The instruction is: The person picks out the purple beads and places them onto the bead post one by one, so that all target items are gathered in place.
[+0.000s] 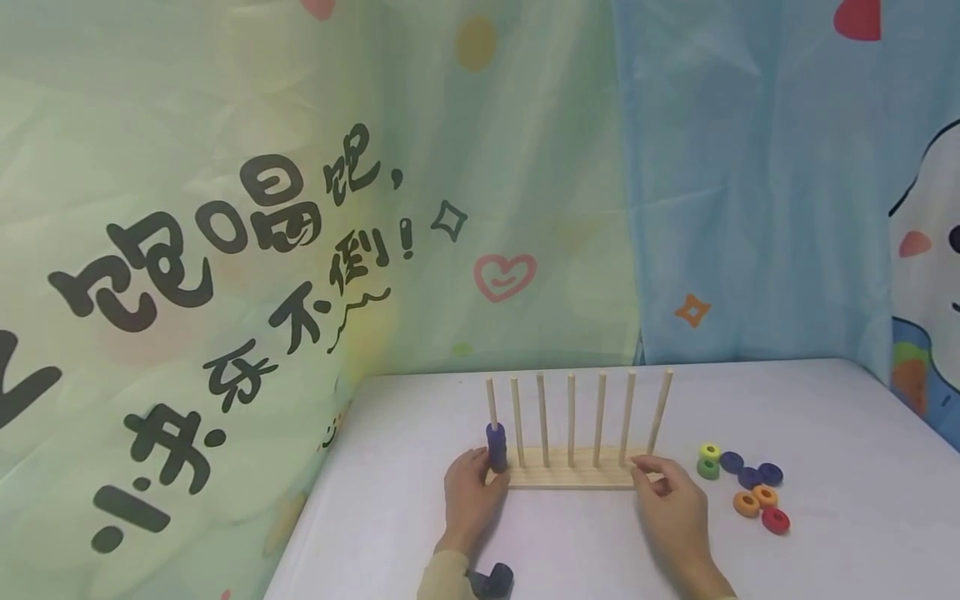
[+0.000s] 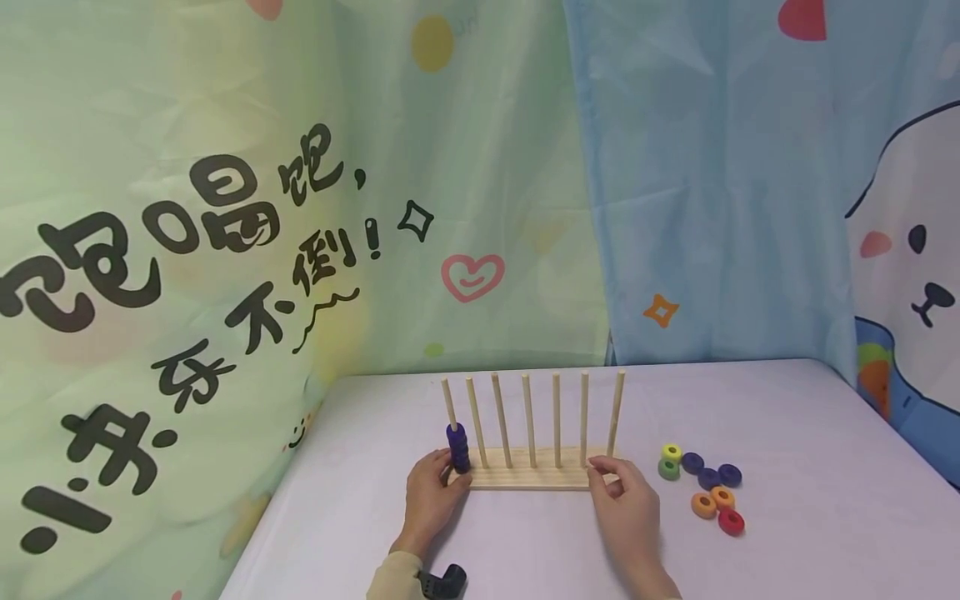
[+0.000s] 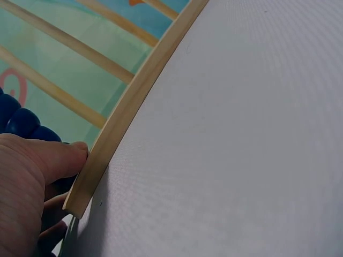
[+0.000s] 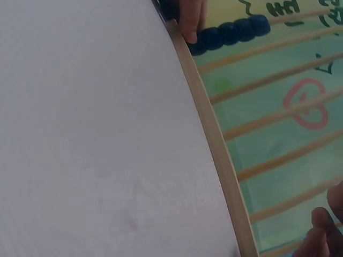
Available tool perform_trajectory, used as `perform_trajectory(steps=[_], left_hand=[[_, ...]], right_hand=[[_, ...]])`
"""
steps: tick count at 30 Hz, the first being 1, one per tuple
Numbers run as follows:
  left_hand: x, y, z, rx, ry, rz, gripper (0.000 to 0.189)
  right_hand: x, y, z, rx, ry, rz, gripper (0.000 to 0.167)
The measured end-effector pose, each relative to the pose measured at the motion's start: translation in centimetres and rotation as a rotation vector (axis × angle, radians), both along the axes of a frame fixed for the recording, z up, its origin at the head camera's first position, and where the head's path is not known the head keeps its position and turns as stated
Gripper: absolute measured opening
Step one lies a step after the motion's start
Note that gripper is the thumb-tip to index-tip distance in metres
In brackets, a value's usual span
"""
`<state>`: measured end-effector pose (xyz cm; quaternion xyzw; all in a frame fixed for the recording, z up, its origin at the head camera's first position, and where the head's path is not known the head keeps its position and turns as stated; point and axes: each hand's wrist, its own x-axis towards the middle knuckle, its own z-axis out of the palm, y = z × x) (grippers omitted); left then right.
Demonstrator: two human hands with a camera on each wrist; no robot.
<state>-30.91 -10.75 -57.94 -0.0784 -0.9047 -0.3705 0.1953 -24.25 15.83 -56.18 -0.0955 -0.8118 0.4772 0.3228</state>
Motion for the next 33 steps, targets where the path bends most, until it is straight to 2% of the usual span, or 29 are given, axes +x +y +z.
perform_trajectory(steps=[8,14,18,21,24,33], left_hand=[[0.0,-0.1,-0.1,-0.008,-0.009,-0.002,0.036],[-0.1,-0.1,-0.5,-0.025,-0.011,-0.008,0.037],[-0.1,0.0,-0.6,-0.014,-0.017,-0.011,0.039],[0.0,0.0,-0.5,-0.012,-0.017,-0.013,0.038],[0.0,-0.1,-0.4,-0.012,-0.015,-0.015,0.037],[-0.2,-0.2,-0.5,-0.024,0.043,-0.008,0.035]], right_hand=[[0.4,0.9,0.0,-0.019,-0.086,-0.057,0.016],[0.8,2.0,-0.3,0.047,-0.143,-0.143,0.015],[0.9,2.9,-0.1,0.067,-0.175,-0.163,0.016],[1.0,3.4,0.0,0.072,-0.161,-0.176,0.016],[1.1,4.0,0.1,0.094,-0.091,-0.204,0.015],[0.8,6.6,-0.2,0.174,0.013,-0.311,0.009]])
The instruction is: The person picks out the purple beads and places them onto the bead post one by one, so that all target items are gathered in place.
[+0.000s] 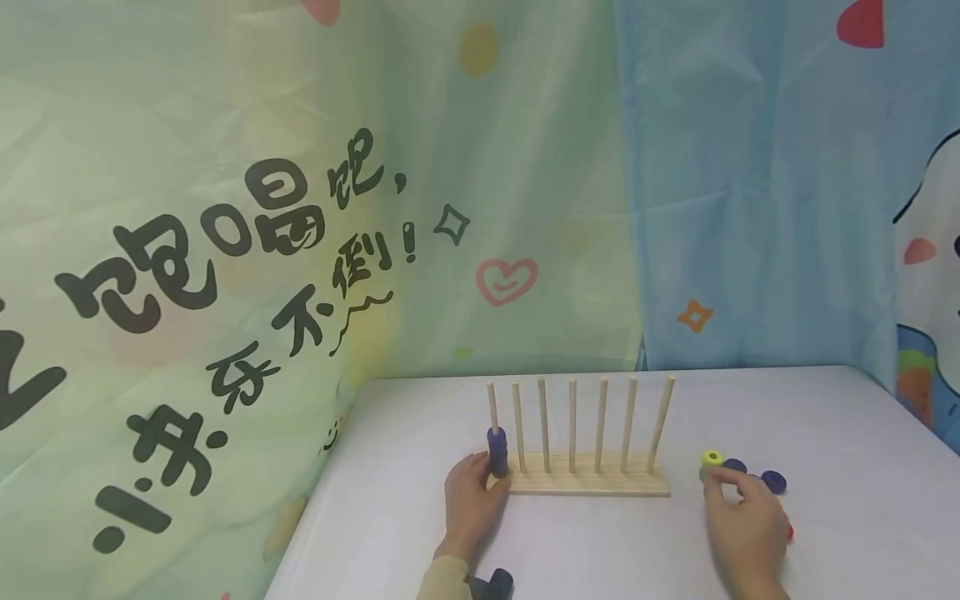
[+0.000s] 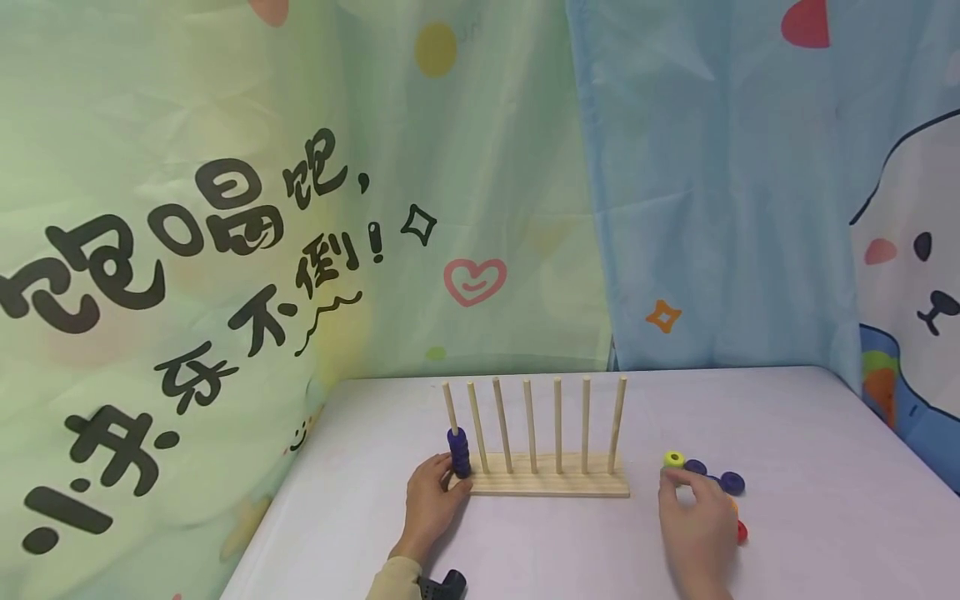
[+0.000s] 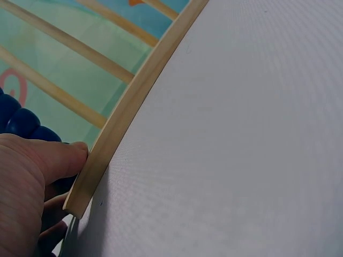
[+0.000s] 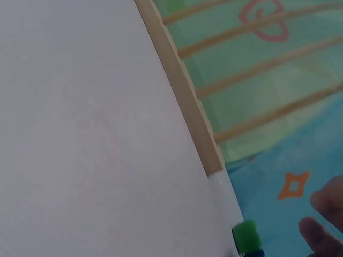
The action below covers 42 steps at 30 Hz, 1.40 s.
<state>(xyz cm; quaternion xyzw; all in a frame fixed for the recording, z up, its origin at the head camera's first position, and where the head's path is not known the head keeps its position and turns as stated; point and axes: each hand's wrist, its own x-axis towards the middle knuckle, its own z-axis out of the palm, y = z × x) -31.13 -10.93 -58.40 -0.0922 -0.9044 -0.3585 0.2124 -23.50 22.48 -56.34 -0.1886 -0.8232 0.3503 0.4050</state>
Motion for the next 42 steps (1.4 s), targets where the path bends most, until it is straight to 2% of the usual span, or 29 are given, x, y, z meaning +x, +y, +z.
perform_trajectory(steps=[4,10,14,22,29,35,42], left_hand=[[0.0,0.0,0.0,-0.002,-0.002,0.002,0.034],[0.0,0.0,0.3,0.015,-0.034,-0.010,0.035],[0.0,0.0,0.4,0.014,-0.045,-0.011,0.035],[0.1,0.1,0.5,0.008,-0.052,-0.003,0.036],[0.1,-0.1,0.5,0.007,-0.059,0.001,0.036],[0.1,-0.2,0.4,0.006,-0.053,-0.001,0.036],[0.0,-0.1,0.2,0.026,-0.068,-0.006,0.036]], right_hand=[[0.1,1.5,-0.1,-0.004,-0.020,-0.064,0.009],[0.3,3.2,0.2,-0.152,-0.132,-0.130,0.017],[0.6,3.9,0.5,-0.257,-0.228,-0.156,0.027],[0.9,5.3,0.7,-0.375,-0.322,-0.173,0.038],[0.8,6.4,0.4,-0.406,-0.395,-0.181,0.042],[0.5,7.2,-0.4,-0.434,-0.468,-0.182,0.043],[-0.1,8.4,-1.5,-0.397,-0.515,-0.173,0.047]])
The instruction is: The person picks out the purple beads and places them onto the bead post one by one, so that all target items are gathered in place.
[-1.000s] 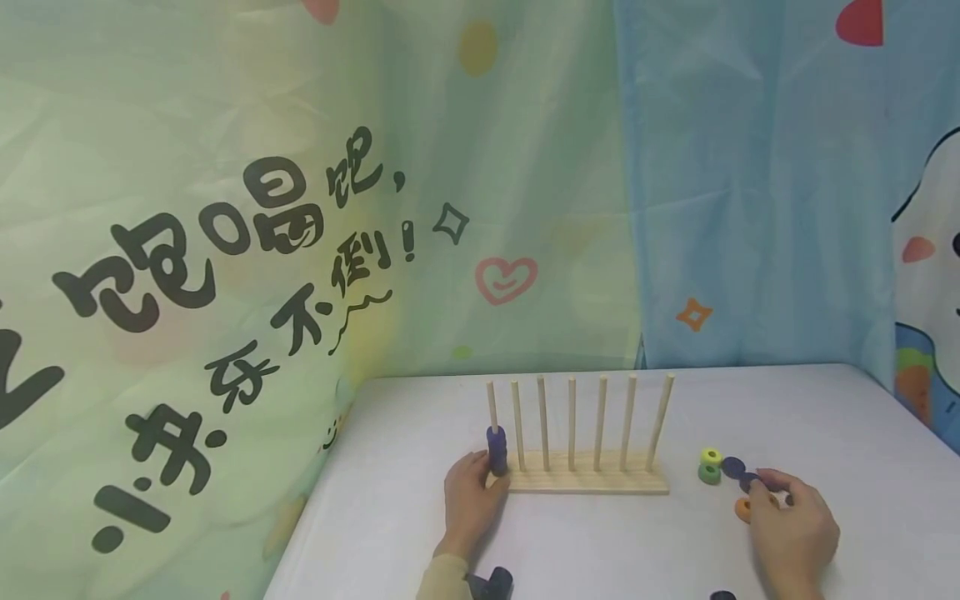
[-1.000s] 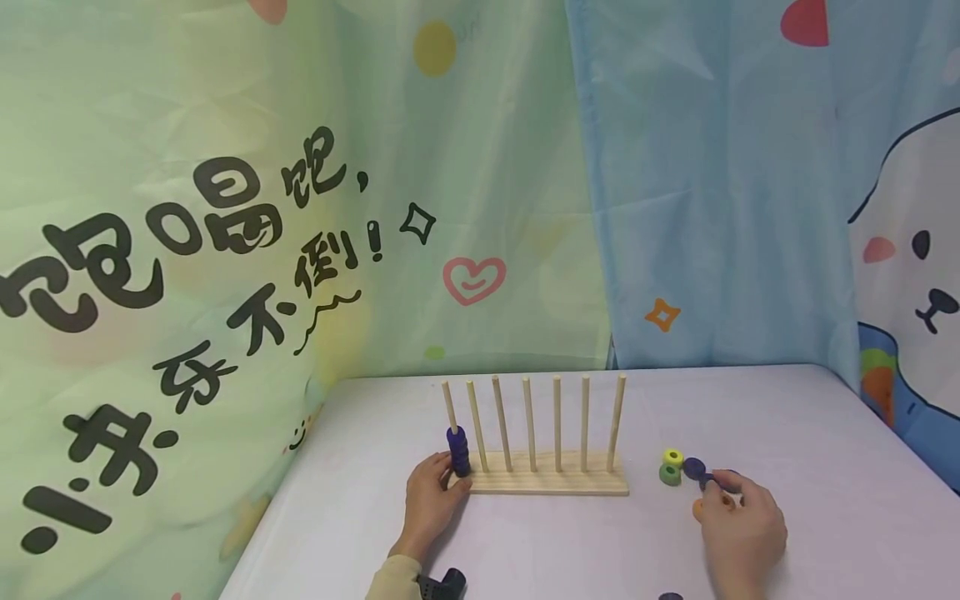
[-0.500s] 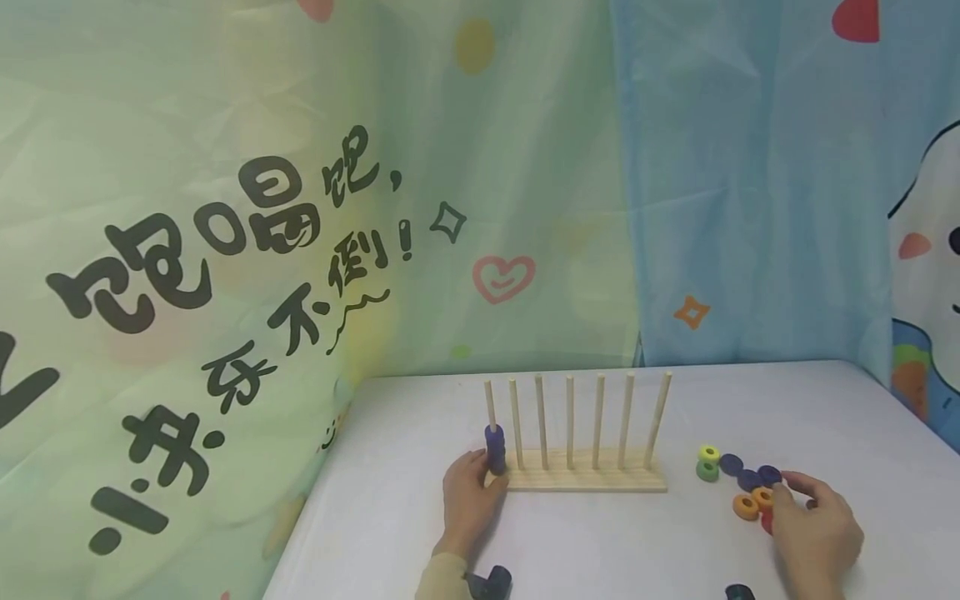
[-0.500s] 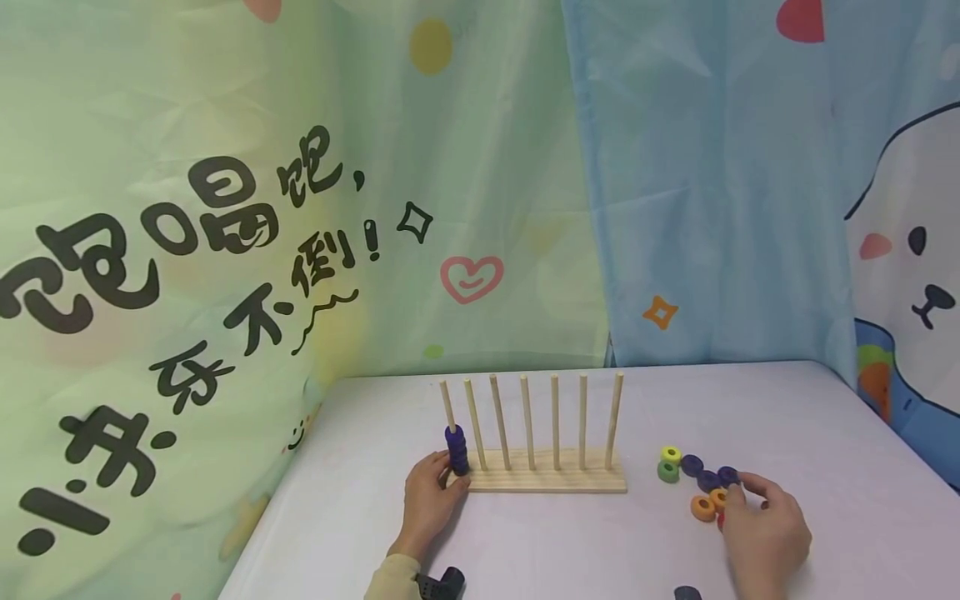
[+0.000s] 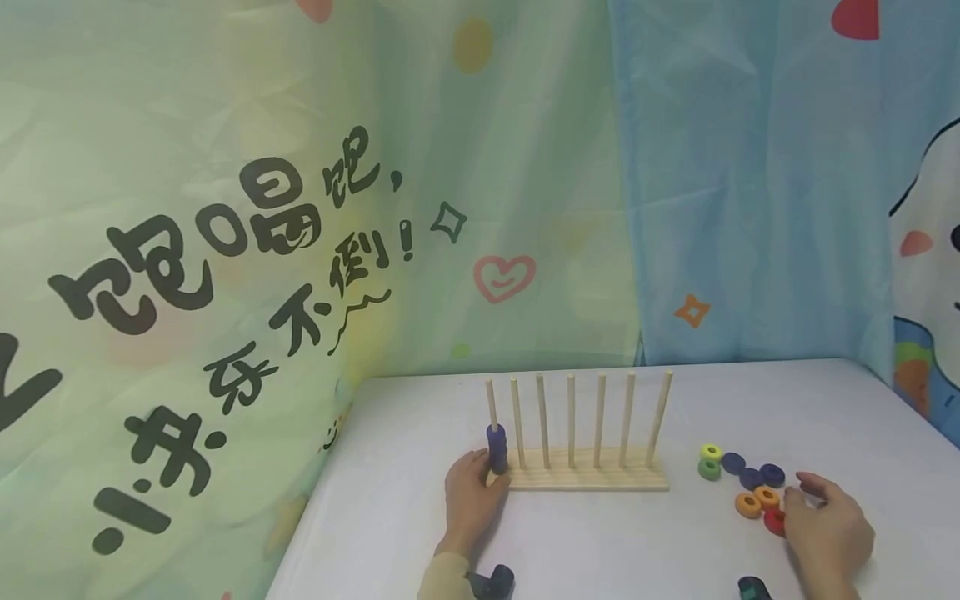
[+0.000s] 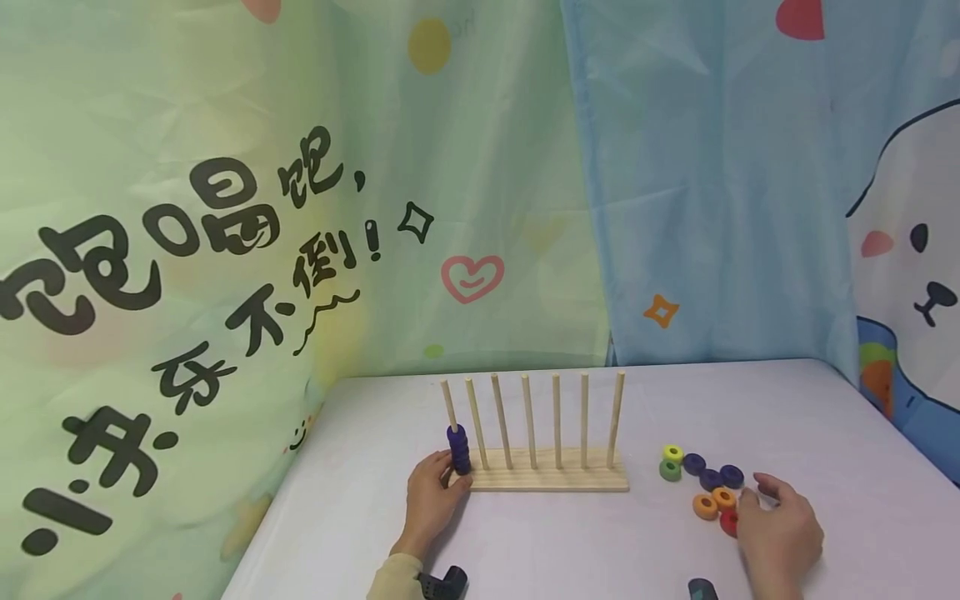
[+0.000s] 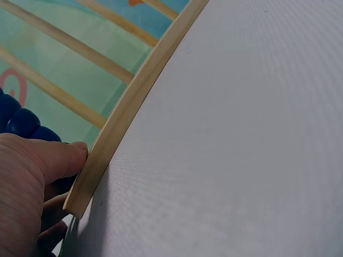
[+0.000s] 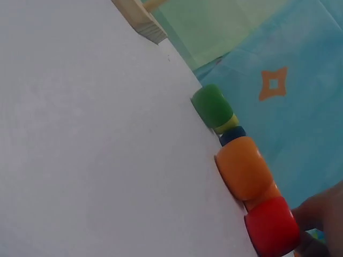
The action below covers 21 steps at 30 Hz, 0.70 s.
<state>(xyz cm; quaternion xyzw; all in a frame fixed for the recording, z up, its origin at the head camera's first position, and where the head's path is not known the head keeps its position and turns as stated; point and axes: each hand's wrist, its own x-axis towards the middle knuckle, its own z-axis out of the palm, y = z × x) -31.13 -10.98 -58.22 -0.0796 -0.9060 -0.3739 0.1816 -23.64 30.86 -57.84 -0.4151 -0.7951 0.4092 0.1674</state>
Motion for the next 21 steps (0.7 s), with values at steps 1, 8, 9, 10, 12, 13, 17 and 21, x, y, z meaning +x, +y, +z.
perform_trajectory(steps=[1,8,9,10,12,13,17,21], left_hand=[[-0.03,0.02,-0.01,0.002,-0.002,0.000,0.036],[-0.02,0.15,-0.07,0.006,0.006,0.000,0.035],[-0.03,0.14,-0.08,0.005,0.007,0.000,0.035],[-0.03,0.14,-0.08,0.006,0.007,0.001,0.035],[0.00,0.12,-0.05,0.007,0.002,0.002,0.035],[0.00,0.13,-0.04,0.009,-0.003,0.003,0.035],[0.09,0.11,0.06,0.014,-0.013,0.005,0.035],[0.15,0.13,0.17,0.024,-0.012,0.004,0.035]], right_hand=[[-0.10,0.09,-0.14,0.004,-0.006,0.006,0.047],[-0.46,0.34,-0.64,0.080,-0.002,0.072,0.049],[-0.46,0.36,-0.66,0.098,0.001,0.086,0.049],[-0.45,0.34,-0.65,0.115,0.007,0.100,0.050],[-0.45,0.20,-0.67,0.148,0.013,0.129,0.052],[-0.47,0.14,-0.68,0.157,0.015,0.148,0.053],[-0.60,-0.17,-0.66,0.167,0.001,0.202,0.055],[-0.69,-0.29,-0.56,0.176,-0.013,0.212,0.055]])
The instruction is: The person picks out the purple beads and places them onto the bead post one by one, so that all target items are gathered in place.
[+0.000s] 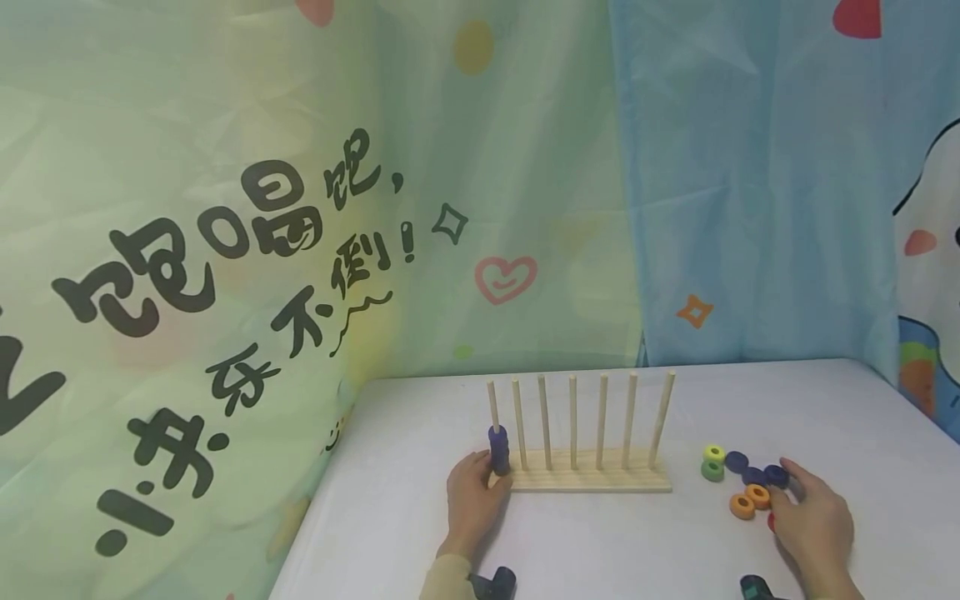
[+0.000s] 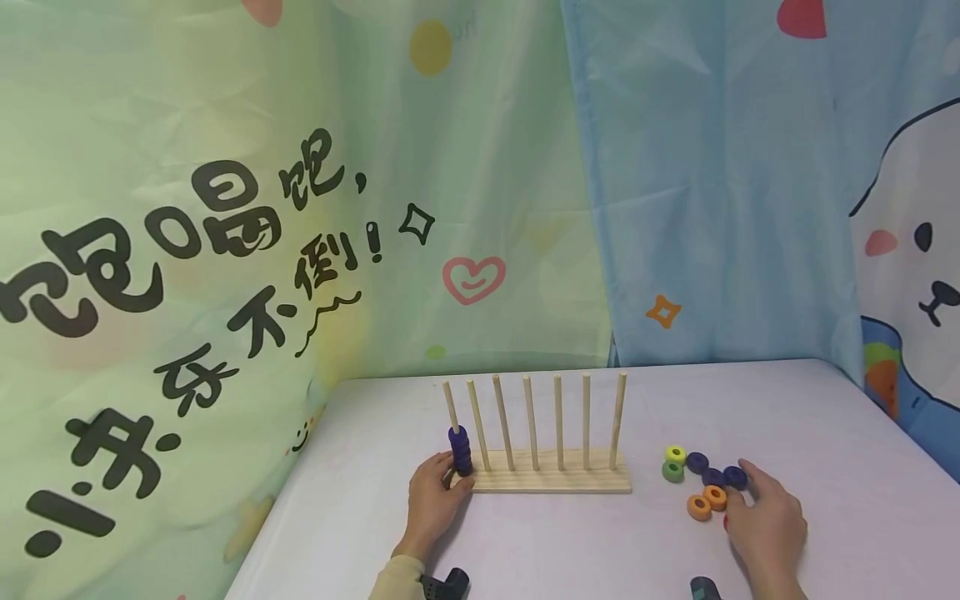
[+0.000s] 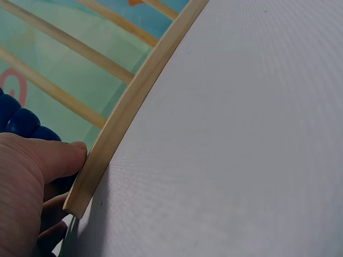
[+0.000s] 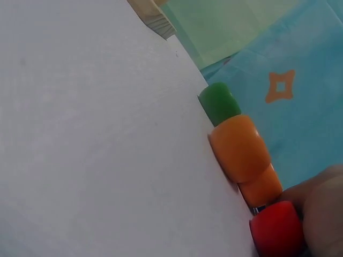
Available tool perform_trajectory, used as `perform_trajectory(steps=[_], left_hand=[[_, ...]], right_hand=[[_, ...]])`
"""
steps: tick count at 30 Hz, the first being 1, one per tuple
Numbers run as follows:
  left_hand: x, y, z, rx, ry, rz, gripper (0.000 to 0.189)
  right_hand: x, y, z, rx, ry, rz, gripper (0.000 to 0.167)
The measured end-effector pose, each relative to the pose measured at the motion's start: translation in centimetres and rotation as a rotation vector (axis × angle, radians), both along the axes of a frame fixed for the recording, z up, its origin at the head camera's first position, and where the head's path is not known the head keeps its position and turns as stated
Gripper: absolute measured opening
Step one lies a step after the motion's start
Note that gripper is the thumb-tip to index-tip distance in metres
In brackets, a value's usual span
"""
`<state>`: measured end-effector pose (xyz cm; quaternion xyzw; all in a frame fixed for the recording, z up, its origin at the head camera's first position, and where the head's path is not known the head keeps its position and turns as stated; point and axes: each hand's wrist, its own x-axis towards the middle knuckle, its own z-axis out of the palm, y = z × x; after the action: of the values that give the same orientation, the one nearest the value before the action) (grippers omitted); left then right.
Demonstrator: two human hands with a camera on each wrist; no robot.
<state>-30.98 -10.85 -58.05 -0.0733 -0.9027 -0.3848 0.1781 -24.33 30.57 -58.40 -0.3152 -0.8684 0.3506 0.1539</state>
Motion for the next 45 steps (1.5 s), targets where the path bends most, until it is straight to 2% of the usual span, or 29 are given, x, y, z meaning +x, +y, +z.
perform_trajectory(steps=[8,17,25,32,38,45], left_hand=[[0.0,0.0,0.0,-0.019,0.009,-0.009,0.035],[0.0,0.0,-0.2,-0.026,0.015,-0.008,0.035],[-0.1,0.0,0.0,-0.025,0.007,-0.004,0.036],[0.0,-0.1,-0.1,-0.017,-0.021,0.002,0.037],[0.0,-0.1,-0.1,-0.009,-0.019,0.001,0.038],[0.0,-0.1,-0.1,-0.018,-0.010,-0.004,0.038]], right_hand=[[0.1,0.1,0.1,0.026,0.027,-0.008,0.052],[0.3,0.1,0.2,0.035,-0.076,0.030,0.051],[0.3,0.1,0.1,0.074,-0.104,0.050,0.050],[0.3,0.1,-0.1,0.054,-0.072,0.012,0.048],[0.5,-0.4,0.8,-0.012,-0.059,-0.040,0.051],[1.0,-2.5,2.5,0.003,0.099,-0.054,0.049]])
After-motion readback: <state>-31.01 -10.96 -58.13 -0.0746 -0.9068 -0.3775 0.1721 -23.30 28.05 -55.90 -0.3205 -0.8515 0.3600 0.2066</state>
